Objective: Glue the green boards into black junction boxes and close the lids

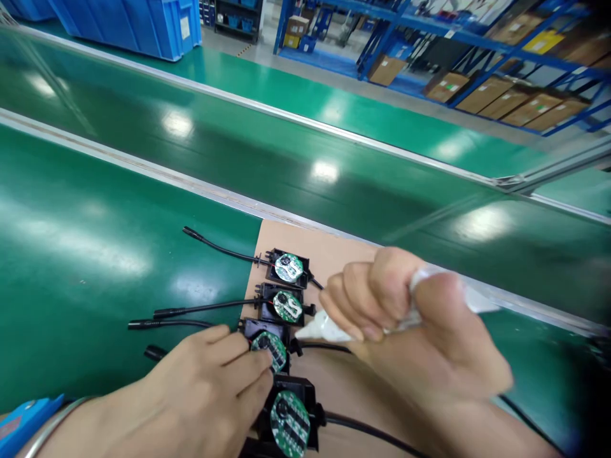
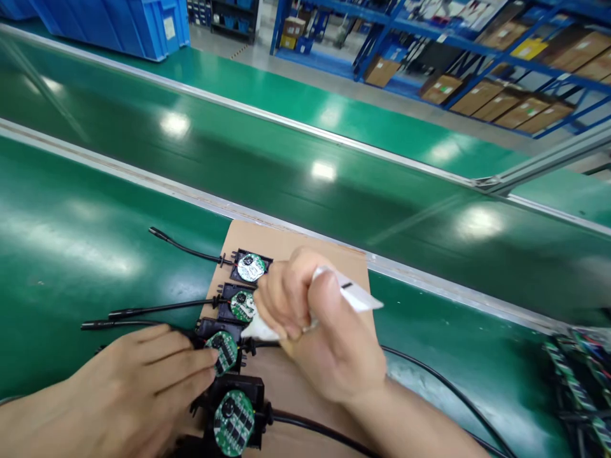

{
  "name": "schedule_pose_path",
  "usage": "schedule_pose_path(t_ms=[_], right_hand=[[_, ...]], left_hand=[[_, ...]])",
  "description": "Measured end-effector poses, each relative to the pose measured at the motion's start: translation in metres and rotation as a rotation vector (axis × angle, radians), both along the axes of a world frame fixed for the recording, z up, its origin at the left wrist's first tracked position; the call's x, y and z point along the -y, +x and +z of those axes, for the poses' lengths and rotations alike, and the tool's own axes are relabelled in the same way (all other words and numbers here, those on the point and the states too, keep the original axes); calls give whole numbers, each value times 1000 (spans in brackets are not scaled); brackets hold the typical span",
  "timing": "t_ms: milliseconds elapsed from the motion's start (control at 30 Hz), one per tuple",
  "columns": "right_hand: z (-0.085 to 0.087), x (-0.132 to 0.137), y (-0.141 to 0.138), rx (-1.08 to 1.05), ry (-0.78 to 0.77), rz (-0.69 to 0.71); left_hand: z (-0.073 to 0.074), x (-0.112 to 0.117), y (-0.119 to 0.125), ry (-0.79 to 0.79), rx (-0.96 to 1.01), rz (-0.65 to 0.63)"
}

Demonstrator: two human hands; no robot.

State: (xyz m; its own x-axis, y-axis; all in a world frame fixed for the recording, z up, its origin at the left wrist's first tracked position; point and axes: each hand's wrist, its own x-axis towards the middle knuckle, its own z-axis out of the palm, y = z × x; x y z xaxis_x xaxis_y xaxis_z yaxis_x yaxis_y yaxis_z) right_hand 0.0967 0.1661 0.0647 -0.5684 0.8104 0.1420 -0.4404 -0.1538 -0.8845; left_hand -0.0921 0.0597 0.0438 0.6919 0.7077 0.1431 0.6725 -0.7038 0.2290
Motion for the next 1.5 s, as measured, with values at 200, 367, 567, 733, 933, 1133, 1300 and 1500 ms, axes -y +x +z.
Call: schedule_pose_path(t_ms=[200,367,567,733,933,1133,1300,1500], right_hand=[[-14,38,-22,-14,39,7],[-26,39,-41,32,91,-1],[-24,38,-41,104,91,10],[-19,41,-31,128,53,55],[-16,48,-22,151,19,66],[-16,43,-13,167,5,49],[-17,39,-15,153,17,39],[-21,34,-23,154,70,13]], left_hand=[[-8,27,0,47,-40,-13],[-13,32,-1,14,-43,3],[-18,37,-3,12,-46,5],[-21,37,-4,-9,-48,-22],[-30,40,-5,-23,-27,-33],[-39,44,-5,23,14,-19],[-34,42,-5,-5,-3,-45],[-25,39,-6,-138,-54,-79]])
